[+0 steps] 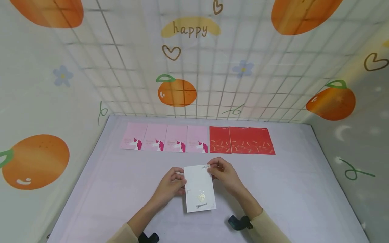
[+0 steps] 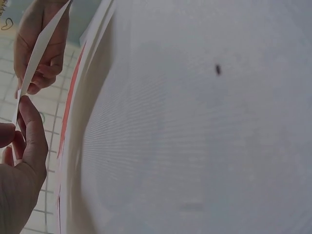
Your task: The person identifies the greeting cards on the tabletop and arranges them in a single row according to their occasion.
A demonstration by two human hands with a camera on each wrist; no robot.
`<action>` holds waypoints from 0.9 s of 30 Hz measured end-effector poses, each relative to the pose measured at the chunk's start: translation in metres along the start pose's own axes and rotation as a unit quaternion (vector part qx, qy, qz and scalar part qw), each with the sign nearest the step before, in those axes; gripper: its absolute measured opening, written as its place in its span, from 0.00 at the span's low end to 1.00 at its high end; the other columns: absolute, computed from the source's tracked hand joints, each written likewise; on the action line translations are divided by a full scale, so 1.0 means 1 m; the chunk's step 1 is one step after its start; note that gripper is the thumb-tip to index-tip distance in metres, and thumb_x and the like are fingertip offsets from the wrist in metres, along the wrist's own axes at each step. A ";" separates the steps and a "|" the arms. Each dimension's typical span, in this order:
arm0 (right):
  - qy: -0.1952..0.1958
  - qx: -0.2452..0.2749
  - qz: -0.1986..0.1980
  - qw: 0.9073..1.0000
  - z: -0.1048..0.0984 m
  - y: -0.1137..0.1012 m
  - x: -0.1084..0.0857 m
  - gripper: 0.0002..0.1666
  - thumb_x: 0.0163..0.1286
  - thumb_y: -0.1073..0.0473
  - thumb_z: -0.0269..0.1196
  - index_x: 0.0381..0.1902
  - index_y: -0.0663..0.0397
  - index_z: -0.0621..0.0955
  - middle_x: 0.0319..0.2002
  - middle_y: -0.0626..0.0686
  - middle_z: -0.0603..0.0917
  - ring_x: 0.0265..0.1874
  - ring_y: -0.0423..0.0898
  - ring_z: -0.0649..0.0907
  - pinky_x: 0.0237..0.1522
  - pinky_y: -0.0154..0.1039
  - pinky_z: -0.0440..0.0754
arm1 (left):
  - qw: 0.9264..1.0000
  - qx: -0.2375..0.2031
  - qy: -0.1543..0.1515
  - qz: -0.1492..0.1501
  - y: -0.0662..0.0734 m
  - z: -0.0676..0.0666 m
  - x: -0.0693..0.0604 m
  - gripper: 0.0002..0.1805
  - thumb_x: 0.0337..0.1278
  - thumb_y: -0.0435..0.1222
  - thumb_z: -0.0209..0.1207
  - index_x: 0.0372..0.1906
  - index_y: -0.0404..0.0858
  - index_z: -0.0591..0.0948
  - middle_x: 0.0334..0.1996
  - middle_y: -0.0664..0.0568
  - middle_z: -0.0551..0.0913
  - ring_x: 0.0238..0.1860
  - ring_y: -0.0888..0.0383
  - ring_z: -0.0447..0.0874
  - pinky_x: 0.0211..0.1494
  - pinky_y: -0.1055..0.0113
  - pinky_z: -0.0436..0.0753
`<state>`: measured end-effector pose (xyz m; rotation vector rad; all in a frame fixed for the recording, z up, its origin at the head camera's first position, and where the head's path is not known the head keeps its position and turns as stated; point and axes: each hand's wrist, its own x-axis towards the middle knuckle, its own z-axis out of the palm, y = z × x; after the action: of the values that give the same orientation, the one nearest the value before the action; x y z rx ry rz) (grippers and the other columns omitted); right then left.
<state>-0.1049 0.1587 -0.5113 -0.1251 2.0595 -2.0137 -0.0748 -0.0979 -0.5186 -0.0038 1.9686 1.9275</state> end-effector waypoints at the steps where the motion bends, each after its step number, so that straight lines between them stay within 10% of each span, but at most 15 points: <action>1: 0.001 0.001 0.000 1.000 0.000 0.000 0.000 0.18 0.67 0.57 0.69 0.52 0.54 0.79 0.45 0.60 0.79 0.44 0.57 0.84 0.43 0.47 0.86 | 1.000 0.000 0.000 0.001 0.001 0.000 0.000 0.21 0.68 0.34 0.61 0.62 0.37 0.70 0.43 0.41 0.80 0.40 0.48 0.86 0.42 0.56 0.87; 27: -0.053 -0.005 0.035 0.998 0.006 0.015 -0.023 0.19 0.69 0.58 0.67 0.54 0.58 0.77 0.41 0.60 0.81 0.35 0.54 0.84 0.38 0.42 0.85 | 0.998 -0.016 0.060 0.031 0.016 -0.019 0.012 0.21 0.66 0.29 0.60 0.61 0.42 0.72 0.44 0.40 0.80 0.40 0.46 0.86 0.42 0.52 0.87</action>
<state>-0.0799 0.1588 -0.5238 -0.1571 1.9814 -1.9134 -0.0958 -0.1122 -0.5064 -0.0700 2.0357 2.0420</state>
